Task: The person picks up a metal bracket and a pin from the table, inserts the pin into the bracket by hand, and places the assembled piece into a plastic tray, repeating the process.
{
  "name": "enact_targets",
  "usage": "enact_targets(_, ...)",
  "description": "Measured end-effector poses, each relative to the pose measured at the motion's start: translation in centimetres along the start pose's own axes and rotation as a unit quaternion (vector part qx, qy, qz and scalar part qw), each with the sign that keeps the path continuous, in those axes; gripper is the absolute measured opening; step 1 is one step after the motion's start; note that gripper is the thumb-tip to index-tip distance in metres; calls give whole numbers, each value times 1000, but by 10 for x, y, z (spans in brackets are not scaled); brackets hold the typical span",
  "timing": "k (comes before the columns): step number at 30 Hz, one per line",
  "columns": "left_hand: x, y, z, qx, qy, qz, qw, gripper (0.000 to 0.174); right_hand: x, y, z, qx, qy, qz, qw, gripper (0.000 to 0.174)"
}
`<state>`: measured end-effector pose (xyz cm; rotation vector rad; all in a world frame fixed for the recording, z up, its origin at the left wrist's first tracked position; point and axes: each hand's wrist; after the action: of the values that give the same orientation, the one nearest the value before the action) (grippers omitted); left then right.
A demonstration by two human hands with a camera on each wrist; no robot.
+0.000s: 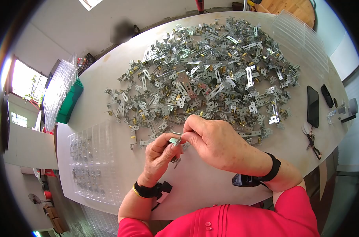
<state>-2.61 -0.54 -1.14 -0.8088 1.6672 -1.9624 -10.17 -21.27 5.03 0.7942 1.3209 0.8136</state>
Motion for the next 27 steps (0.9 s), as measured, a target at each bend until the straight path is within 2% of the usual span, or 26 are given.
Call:
enact_targets(1,1,0,-1,-8,7,-6,1000,24,-1,2,0,1,1,0,1000,10)
enact_targets(3,1,0,-1,-8,2,5,1000,22,-6,8,2,95,51,69,992,12)
enact_targets(7,1,2,1,12,10,86,996,20,-8,5,3,104,87,112,984,17)
enact_targets(12,5,-2,1,12,18,114,993,20,-9,3,7,179,130,202,954,20)
enact_targets(13,5,-2,2,41,25,148,988,21,-8,1,8,180,130,203,954,20)
enact_targets(15,7,-1,4,68,31,182,980,22,-6,-3,7,161,125,159,966,22)
enact_targets(17,7,1,5,135,24,244,960,18,-7,-4,7,152,129,152,968,22)
enact_targets(21,7,0,3,128,36,266,955,20,-7,-9,6,131,132,140,973,20)
enact_targets(25,10,-1,4,129,45,264,955,24,-13,-2,7,153,151,97,972,17)
enact_targets(27,14,1,6,131,49,249,958,26,-2,-17,4,-35,53,31,998,13)
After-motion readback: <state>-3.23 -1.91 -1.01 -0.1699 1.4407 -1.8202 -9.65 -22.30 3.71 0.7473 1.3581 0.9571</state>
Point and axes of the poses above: each hand's wrist, its own z-axis towards the middle knuckle, its own x-axis out of the palm, y = z × x, and after that the axes turned 4 degrees about x, right-handed
